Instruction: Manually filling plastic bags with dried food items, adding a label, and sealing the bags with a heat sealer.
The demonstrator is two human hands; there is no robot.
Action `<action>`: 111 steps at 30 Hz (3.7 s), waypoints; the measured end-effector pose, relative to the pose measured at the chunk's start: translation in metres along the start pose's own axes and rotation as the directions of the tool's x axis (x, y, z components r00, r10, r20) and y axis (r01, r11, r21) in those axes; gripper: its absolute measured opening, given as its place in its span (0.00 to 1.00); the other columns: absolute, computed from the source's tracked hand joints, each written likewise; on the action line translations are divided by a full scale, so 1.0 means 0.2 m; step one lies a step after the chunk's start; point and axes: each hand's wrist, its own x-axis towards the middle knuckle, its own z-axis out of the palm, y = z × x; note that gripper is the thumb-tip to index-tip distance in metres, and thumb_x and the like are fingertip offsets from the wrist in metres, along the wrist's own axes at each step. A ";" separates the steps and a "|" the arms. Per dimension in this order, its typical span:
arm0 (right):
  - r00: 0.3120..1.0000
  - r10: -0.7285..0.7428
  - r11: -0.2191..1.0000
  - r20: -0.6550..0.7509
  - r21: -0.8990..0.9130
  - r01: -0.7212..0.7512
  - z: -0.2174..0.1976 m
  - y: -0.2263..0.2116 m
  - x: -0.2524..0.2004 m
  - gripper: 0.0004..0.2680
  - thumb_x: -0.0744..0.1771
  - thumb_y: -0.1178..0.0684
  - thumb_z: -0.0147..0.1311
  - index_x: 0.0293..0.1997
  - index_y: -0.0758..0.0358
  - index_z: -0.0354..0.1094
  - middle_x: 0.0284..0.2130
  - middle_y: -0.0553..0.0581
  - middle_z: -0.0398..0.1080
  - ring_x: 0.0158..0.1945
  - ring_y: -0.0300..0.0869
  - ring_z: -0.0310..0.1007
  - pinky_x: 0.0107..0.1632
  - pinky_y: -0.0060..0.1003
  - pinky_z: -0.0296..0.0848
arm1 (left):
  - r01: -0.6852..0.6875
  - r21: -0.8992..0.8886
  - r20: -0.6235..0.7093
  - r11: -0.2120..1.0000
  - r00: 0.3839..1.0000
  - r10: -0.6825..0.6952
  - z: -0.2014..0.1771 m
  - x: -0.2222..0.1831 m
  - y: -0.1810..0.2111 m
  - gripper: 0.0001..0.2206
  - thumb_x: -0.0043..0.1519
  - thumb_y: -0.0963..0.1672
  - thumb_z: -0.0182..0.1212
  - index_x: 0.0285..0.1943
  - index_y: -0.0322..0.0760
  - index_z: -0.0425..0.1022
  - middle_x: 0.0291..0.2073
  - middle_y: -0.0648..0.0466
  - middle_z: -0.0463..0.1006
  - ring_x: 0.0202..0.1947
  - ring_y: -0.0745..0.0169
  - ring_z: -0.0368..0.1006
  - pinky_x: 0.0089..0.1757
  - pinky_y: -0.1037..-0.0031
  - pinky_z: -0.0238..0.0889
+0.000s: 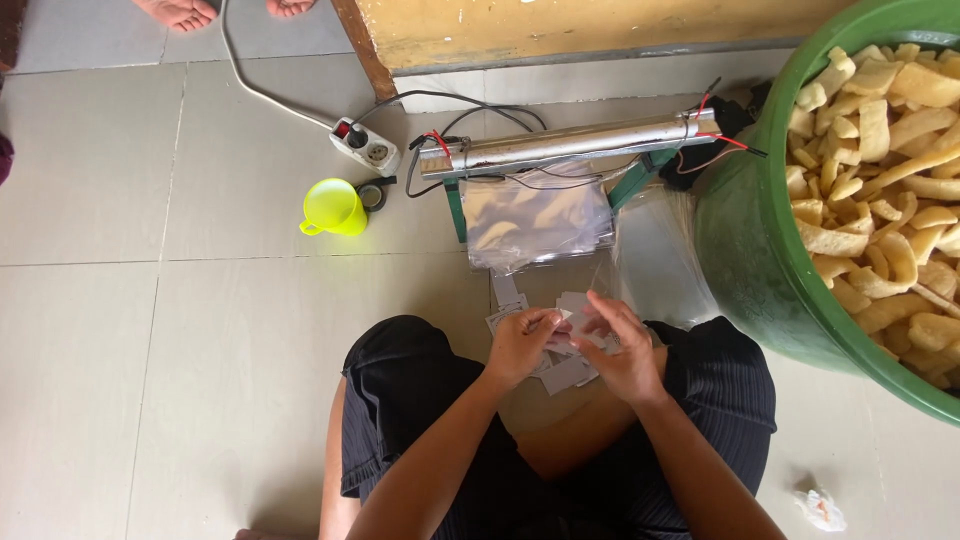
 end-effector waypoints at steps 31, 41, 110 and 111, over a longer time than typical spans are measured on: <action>0.785 -0.564 0.710 0.257 -0.333 0.620 0.09 -0.14 -0.01 0.20 0.63 0.36 0.61 0.61 0.42 0.71 0.67 0.60 0.58 0.69 0.52 0.60 0.61 0.47 0.61 | -0.100 -0.159 -0.022 0.982 0.995 0.097 -0.23 0.08 0.01 0.10 0.59 0.43 0.74 0.44 0.33 0.83 0.33 0.52 0.84 0.36 0.69 0.78 0.43 0.76 0.72; 0.924 -0.367 0.795 0.108 -0.479 0.371 -0.03 -0.15 0.00 0.09 0.61 0.62 0.65 0.31 0.46 0.75 0.30 0.42 0.77 0.36 0.42 0.80 0.42 0.37 0.76 | -0.473 0.619 0.268 0.627 0.878 0.397 -0.06 -0.13 0.26 0.41 0.56 0.41 0.71 0.79 0.37 0.52 0.76 0.37 0.51 0.74 0.30 0.49 0.61 0.47 0.62; 0.873 -0.217 0.840 -0.437 -0.540 -0.062 -1.44 -0.61 0.35 0.07 0.75 0.68 0.62 0.61 0.77 0.72 0.44 0.59 0.71 0.43 0.41 0.65 0.49 0.33 0.66 | -0.533 0.818 0.230 0.214 0.646 0.728 -0.09 -0.12 0.26 0.06 0.54 0.39 0.69 0.39 0.41 0.82 0.47 0.58 0.79 0.35 0.58 0.78 0.39 0.71 0.71; 0.887 -0.204 0.844 -0.415 -0.533 -0.055 -1.30 -0.62 0.32 0.07 0.75 0.68 0.62 0.61 0.77 0.72 0.44 0.59 0.71 0.43 0.41 0.65 0.49 0.33 0.66 | -0.508 0.831 0.207 0.226 0.660 0.722 -0.09 -0.11 0.25 0.06 0.54 0.39 0.69 0.39 0.41 0.82 0.47 0.58 0.79 0.35 0.58 0.78 0.39 0.71 0.71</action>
